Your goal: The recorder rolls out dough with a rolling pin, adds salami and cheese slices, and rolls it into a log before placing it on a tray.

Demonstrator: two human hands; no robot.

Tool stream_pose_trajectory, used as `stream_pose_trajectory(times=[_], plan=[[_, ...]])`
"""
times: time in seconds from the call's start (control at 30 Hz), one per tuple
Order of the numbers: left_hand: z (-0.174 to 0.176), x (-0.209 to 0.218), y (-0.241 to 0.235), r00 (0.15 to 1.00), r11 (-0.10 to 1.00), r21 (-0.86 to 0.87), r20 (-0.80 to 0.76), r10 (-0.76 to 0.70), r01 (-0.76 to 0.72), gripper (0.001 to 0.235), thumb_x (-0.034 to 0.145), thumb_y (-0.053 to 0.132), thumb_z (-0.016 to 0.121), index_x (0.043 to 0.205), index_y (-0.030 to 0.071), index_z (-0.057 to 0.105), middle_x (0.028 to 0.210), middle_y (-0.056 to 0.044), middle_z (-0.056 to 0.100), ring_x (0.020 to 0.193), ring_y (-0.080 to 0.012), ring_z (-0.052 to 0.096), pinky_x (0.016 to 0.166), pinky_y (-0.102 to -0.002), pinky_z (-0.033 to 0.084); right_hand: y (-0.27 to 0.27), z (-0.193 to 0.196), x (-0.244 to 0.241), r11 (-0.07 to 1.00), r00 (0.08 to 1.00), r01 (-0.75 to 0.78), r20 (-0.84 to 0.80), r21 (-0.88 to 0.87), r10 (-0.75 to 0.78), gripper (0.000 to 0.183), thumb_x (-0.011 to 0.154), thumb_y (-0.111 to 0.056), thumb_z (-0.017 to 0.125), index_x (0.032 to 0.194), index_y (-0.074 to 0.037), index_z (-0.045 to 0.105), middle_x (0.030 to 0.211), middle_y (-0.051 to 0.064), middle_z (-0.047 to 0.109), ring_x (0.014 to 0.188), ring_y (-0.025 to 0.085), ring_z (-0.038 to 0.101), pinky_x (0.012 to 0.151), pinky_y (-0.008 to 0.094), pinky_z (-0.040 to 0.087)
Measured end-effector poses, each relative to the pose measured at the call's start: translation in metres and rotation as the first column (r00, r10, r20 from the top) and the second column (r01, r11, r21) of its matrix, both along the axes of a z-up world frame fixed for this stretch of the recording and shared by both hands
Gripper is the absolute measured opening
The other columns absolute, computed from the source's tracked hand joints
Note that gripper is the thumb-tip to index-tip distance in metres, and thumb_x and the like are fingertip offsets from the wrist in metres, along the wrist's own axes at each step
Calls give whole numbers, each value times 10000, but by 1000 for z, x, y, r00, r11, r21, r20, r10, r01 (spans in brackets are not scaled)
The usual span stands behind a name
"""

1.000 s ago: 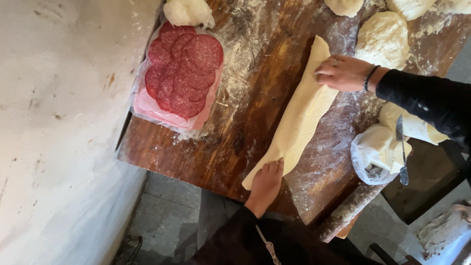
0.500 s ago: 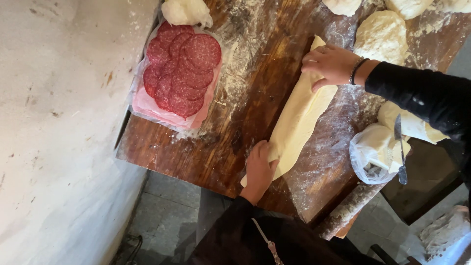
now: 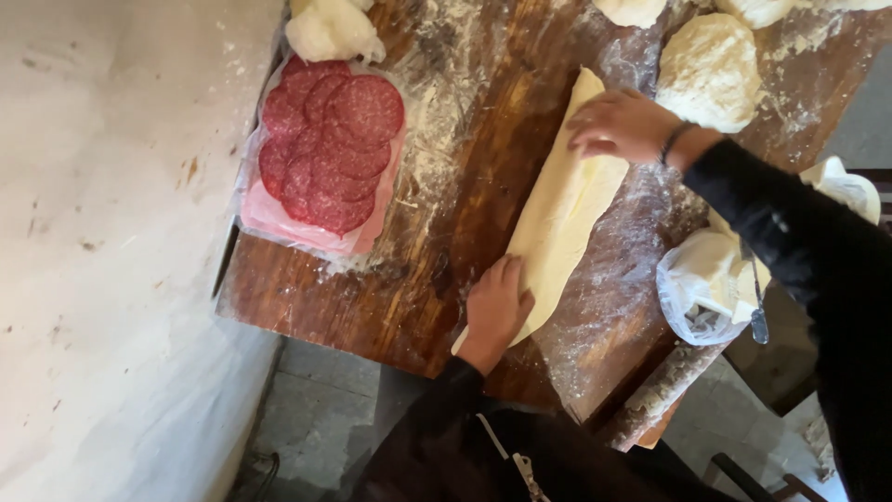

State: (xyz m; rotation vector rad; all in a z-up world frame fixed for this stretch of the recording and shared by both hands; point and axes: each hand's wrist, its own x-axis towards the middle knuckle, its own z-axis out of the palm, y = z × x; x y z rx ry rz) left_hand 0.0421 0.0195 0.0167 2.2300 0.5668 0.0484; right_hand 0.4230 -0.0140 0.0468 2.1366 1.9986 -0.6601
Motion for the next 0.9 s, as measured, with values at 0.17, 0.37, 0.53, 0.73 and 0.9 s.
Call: stream_pose_trajectory(times=[0.17,0.37,0.53,0.73,0.9], plan=[[6,-5,39,971,886,-403,-154,182,-230,464,938,253,657,1370,93,607,1249,-166,706,1043,-306,714,911,-401,564,78,5,0,931,991,18,-114,-364,-64,347,968,-478,606,1208,-263,735,1275,-3,720,1231,224,615,1145,473,391],[-14,-10,55,898,685,-582,-259,355,-439,428,956,287,623,1324,70,645,1180,-184,738,1037,-331,732,884,-407,558,112,9,-20,921,955,187,-156,-342,-252,429,966,-500,622,1239,-186,724,1170,50,756,1063,272,707,957,432,535],[-14,-11,52,928,852,-370,-95,361,-370,504,912,346,712,1297,27,650,1214,-218,698,1072,-377,677,881,-427,537,91,-6,-11,992,973,77,-210,-102,-97,553,879,-574,731,1240,-156,708,1215,73,716,1127,296,668,1008,459,484],[-1,-9,57,860,775,-409,-389,330,-482,551,865,451,735,1250,62,666,1136,-159,744,975,-322,730,805,-413,572,100,6,-23,962,1000,-23,-14,-270,20,680,722,-638,821,1228,-203,695,1207,39,632,1233,280,531,1077,451,350],[10,-2,55,876,819,-355,-352,330,-451,574,791,425,833,1173,27,676,1089,-169,717,962,-345,699,786,-445,553,113,15,-34,853,996,-82,-60,-516,59,760,721,-510,871,1366,-220,592,1172,27,708,1196,239,596,1180,402,317]])
